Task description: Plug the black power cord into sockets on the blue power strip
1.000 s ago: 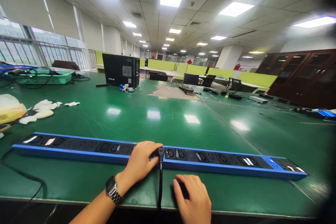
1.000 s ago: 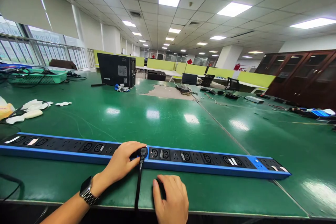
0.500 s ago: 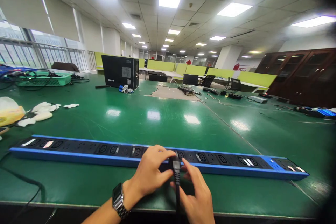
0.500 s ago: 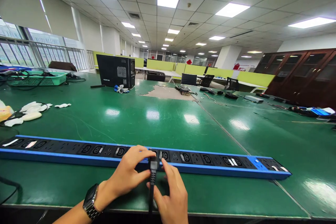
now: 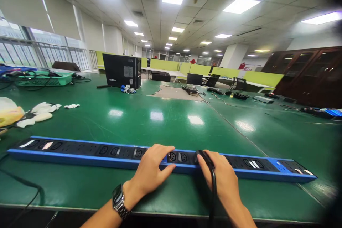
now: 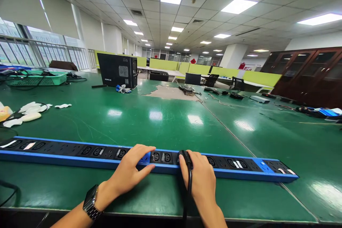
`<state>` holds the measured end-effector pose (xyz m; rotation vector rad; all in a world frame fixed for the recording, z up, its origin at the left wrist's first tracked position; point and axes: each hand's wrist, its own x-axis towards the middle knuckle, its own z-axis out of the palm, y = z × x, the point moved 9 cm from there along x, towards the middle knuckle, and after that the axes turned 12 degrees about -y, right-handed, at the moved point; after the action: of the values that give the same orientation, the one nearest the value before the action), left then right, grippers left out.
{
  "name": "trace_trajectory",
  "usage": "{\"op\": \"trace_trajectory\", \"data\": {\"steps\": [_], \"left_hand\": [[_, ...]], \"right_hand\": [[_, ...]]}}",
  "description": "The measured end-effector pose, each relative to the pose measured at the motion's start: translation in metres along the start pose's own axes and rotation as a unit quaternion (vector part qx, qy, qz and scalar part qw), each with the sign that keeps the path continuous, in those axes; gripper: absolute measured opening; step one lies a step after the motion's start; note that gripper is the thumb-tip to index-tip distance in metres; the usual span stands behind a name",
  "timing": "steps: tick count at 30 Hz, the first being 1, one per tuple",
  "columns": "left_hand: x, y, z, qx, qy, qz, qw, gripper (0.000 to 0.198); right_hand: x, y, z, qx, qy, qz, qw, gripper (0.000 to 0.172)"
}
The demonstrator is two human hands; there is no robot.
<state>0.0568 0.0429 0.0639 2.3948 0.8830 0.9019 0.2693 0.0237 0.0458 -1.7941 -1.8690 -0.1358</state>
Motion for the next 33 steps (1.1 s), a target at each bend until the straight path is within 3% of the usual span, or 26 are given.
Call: {"op": "trace_trajectory", "data": {"steps": [7, 14, 18, 20, 22, 25, 27, 33], "left_hand": [[0.001, 0.002, -0.002, -0.006, 0.0, -0.003, 1.0, 0.035], [0.004, 0.003, 0.004, -0.013, 0.001, -0.003, 1.0, 0.032], [0.014, 0.01, 0.018, -0.002, -0.015, 0.007, 1.0, 0.032], [0.023, 0.016, 0.03, 0.017, -0.039, 0.009, 0.999, 0.036], [0.033, 0.025, 0.045, 0.047, -0.074, 0.02, 0.996, 0.044], [0.049, 0.035, 0.069, 0.099, -0.116, 0.036, 0.988, 0.051], [0.059, 0.036, 0.081, 0.121, -0.128, 0.03, 0.984, 0.046], [0.064, 0.031, 0.091, 0.159, -0.111, 0.038, 0.98, 0.028]], "right_hand": [[0.004, -0.016, 0.0, -0.044, -0.02, -0.019, 0.999, 0.034], [-0.015, -0.011, 0.004, -0.035, 0.055, -0.044, 0.997, 0.037], [-0.033, 0.003, 0.018, -0.064, 0.065, 0.009, 0.996, 0.059], [-0.048, 0.007, 0.023, -0.083, 0.07, 0.027, 0.994, 0.077], [-0.063, 0.007, 0.025, -0.094, 0.078, 0.039, 0.992, 0.084], [-0.076, 0.007, 0.026, -0.088, 0.084, 0.052, 0.991, 0.078], [-0.078, 0.007, 0.024, -0.078, 0.087, 0.065, 0.991, 0.076], [-0.077, 0.004, 0.012, -0.076, 0.128, 0.084, 0.985, 0.069]]}}
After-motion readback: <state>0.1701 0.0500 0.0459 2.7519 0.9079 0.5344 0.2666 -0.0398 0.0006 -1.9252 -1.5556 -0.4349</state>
